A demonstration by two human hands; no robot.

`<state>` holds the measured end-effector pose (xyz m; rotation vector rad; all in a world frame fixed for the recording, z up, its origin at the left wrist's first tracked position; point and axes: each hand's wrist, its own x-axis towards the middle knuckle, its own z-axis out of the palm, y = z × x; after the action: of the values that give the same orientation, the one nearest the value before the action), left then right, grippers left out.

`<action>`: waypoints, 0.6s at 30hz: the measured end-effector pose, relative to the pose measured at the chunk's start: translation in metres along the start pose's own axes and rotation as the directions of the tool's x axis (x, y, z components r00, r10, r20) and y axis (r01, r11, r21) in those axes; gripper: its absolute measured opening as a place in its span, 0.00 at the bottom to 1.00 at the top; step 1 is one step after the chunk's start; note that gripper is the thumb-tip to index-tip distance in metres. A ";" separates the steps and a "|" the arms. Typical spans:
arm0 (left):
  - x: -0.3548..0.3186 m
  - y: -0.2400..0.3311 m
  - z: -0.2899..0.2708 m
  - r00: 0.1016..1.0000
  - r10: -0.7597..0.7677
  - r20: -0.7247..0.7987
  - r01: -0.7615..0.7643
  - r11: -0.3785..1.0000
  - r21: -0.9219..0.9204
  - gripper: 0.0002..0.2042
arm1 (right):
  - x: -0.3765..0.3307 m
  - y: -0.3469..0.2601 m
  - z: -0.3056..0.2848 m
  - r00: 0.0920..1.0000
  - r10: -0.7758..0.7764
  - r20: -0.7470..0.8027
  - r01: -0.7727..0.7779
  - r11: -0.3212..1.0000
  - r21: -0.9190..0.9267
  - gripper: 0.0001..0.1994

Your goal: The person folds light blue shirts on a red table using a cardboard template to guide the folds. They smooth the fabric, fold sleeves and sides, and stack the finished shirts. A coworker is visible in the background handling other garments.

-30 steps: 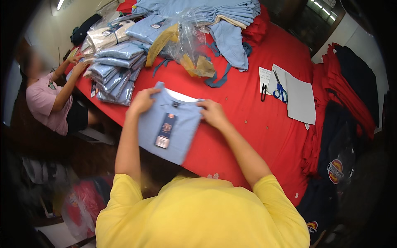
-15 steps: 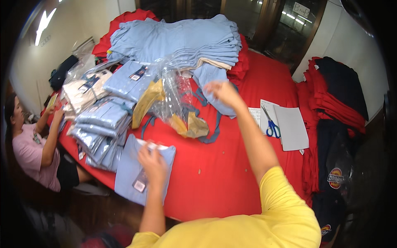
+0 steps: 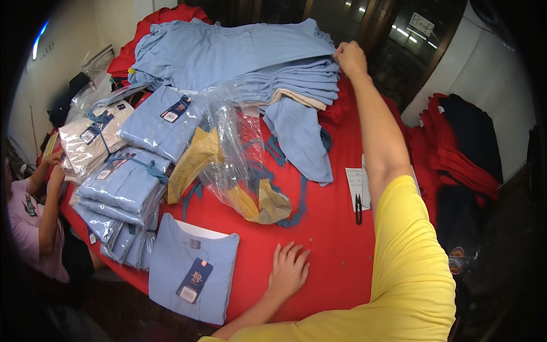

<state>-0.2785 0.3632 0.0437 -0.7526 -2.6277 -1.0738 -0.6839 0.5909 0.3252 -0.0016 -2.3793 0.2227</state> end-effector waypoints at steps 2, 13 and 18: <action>0.001 -0.003 0.002 1.000 0.006 -0.015 -0.006 1.000 -0.027 0.16 | -0.012 0.018 -0.062 0.979 -0.173 -0.105 0.165 0.983 -0.078 0.04; 0.029 0.024 -0.027 0.908 -0.388 0.159 0.047 -0.282 -0.958 0.47 | -0.436 0.009 -0.410 0.881 -0.136 0.452 -0.037 0.934 0.355 0.07; 0.064 0.018 0.005 0.793 -0.547 0.268 0.284 -0.058 -0.957 0.35 | -0.517 0.078 -0.452 0.580 0.441 0.685 -0.688 0.715 0.122 0.02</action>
<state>-0.3232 0.4020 0.0740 0.2327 -1.4740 -3.0381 -0.0037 0.7065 0.2839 -0.6431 -2.8609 1.1745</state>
